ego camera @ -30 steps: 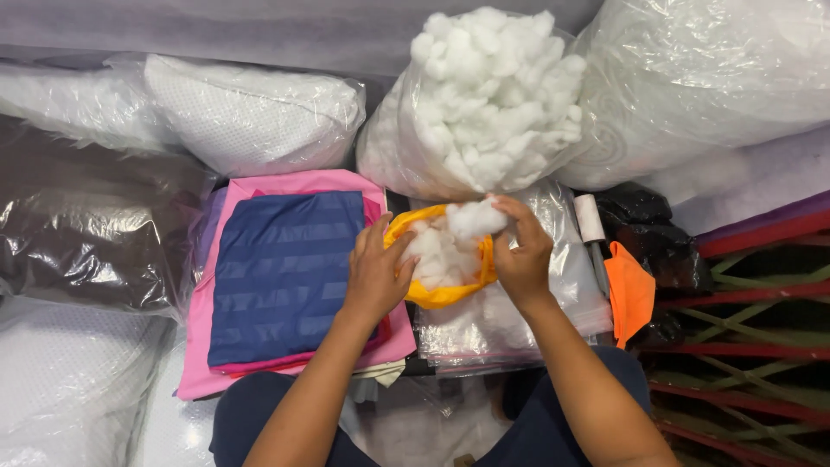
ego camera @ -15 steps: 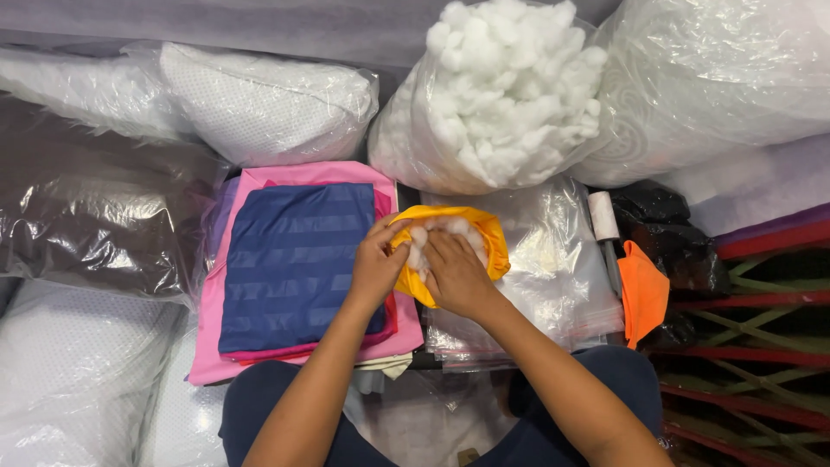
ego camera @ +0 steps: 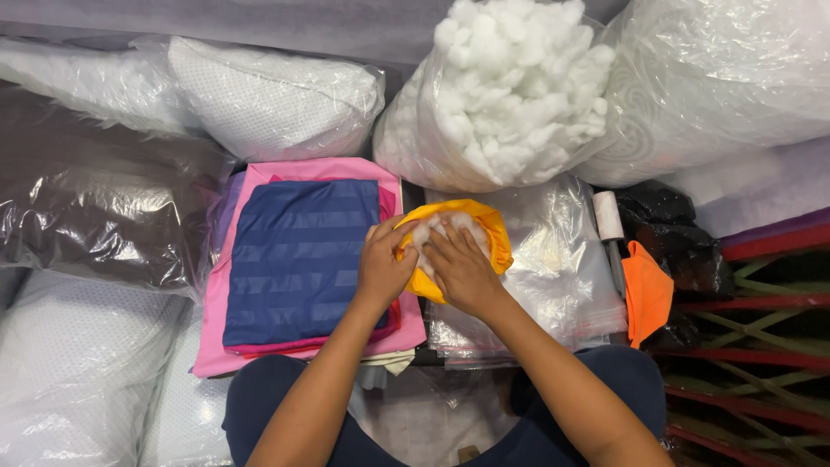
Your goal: Stuffing a small yellow pillowcase with white fiberfill material by hand.
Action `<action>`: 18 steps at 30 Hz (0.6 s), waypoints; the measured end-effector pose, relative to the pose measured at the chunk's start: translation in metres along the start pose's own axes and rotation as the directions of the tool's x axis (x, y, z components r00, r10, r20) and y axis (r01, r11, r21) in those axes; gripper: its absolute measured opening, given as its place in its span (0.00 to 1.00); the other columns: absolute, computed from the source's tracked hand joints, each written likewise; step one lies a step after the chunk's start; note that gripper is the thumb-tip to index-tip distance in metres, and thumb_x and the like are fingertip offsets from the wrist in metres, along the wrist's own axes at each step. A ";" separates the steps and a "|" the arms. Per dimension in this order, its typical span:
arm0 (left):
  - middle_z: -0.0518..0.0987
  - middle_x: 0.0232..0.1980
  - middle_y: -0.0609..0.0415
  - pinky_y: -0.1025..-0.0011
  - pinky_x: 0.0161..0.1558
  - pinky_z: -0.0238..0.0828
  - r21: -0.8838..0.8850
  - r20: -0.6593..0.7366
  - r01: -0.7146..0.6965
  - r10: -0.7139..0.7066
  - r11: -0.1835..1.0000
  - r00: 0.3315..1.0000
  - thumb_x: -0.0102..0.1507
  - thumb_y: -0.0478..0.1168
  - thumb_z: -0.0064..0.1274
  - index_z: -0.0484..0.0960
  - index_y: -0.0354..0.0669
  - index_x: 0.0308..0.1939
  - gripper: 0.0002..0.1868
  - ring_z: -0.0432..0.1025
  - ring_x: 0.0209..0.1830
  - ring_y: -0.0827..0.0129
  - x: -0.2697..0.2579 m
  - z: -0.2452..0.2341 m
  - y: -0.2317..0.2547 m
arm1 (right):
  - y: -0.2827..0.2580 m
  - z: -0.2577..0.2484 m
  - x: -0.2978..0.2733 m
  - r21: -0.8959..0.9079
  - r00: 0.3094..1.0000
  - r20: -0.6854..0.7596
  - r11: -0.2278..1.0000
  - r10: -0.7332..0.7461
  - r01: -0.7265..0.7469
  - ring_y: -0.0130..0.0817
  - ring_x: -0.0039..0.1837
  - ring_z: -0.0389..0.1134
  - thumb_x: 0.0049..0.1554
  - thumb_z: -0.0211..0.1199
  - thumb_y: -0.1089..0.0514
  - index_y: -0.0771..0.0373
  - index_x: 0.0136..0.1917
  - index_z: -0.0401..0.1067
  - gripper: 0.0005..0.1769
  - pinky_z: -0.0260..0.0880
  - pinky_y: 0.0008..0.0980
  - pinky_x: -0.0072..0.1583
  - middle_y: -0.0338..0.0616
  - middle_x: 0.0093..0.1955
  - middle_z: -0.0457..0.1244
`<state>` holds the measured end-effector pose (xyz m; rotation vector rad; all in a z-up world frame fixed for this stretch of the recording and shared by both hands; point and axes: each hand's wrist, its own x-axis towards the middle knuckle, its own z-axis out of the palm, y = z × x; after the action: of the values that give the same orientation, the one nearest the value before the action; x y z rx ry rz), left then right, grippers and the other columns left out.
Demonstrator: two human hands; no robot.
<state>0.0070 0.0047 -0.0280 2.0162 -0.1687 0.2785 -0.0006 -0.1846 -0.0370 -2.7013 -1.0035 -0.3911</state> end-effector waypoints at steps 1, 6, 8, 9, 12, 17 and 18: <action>0.81 0.57 0.47 0.60 0.57 0.69 0.000 -0.002 0.002 -0.002 1.000 1.000 0.55 0.32 0.55 0.86 0.48 0.56 0.24 0.73 0.54 0.50 0.000 -0.002 0.005 | 0.003 0.005 -0.001 0.001 1.000 0.001 1.000 -0.002 0.002 0.55 0.79 0.52 0.62 0.55 0.56 0.59 0.66 0.71 0.20 0.48 0.55 0.76 0.53 0.73 0.60; 0.83 0.50 0.53 0.64 0.50 0.75 0.179 -0.035 0.015 -0.009 0.984 0.999 0.58 0.36 0.64 0.89 0.47 0.44 0.11 0.74 0.51 0.57 0.001 -0.001 -0.007 | 0.010 0.013 -0.003 0.157 0.993 -0.112 0.988 0.029 -0.011 0.46 0.76 0.59 0.61 0.56 0.54 0.54 0.68 0.69 0.22 0.45 0.47 0.78 0.43 0.70 0.63; 0.83 0.49 0.54 0.66 0.50 0.75 0.230 -0.028 0.009 -0.003 0.973 1.000 0.58 0.35 0.64 0.89 0.47 0.43 0.10 0.74 0.51 0.59 0.000 -0.002 -0.005 | 0.014 0.004 0.000 0.126 0.991 -0.129 0.992 0.047 -0.030 0.46 0.75 0.60 0.62 0.55 0.53 0.56 0.66 0.71 0.20 0.46 0.47 0.78 0.44 0.68 0.64; 0.83 0.48 0.55 0.67 0.49 0.75 0.283 -0.028 0.003 0.005 0.959 1.000 0.58 0.34 0.64 0.89 0.47 0.42 0.09 0.74 0.51 0.61 0.001 -0.003 -0.005 | 0.017 0.000 0.003 0.094 0.987 -0.149 0.995 0.057 -0.043 0.46 0.73 0.62 0.64 0.54 0.51 0.58 0.64 0.72 0.18 0.47 0.48 0.77 0.45 0.66 0.65; 0.83 0.48 0.55 0.65 0.48 0.76 0.312 -0.005 -0.008 0.010 0.950 1.000 0.58 0.32 0.62 0.89 0.44 0.41 0.09 0.74 0.52 0.60 0.001 -0.006 0.002 | 0.027 0.006 0.003 0.049 0.988 -0.043 0.988 0.148 -0.146 0.43 0.71 0.64 0.65 0.52 0.50 0.59 0.63 0.73 0.19 0.49 0.50 0.76 0.45 0.64 0.66; 0.82 0.48 0.55 0.62 0.50 0.77 0.323 -0.014 -0.034 0.041 0.946 0.999 0.56 0.31 0.62 0.88 0.44 0.41 0.10 0.73 0.52 0.58 0.002 -0.010 -0.001 | 0.023 -0.009 -0.001 0.183 0.941 -0.254 0.967 0.222 -0.179 0.46 0.69 0.65 0.61 0.59 0.60 0.59 0.56 0.73 0.10 0.57 0.46 0.73 0.46 0.64 0.64; 0.81 0.48 0.55 0.61 0.51 0.76 0.316 -0.028 -0.039 0.050 0.948 0.998 0.56 0.31 0.62 0.87 0.44 0.41 0.10 0.73 0.52 0.57 0.003 -0.011 -0.003 | 0.025 -0.012 -0.003 0.203 0.889 -0.368 0.957 0.273 -0.209 0.48 0.68 0.64 0.59 0.61 0.62 0.59 0.54 0.71 0.09 0.63 0.45 0.69 0.45 0.65 0.61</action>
<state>0.0091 0.0159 -0.0249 2.3255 -0.1548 0.3899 0.0120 -0.2084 -0.0301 -2.4250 -0.5507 -0.7340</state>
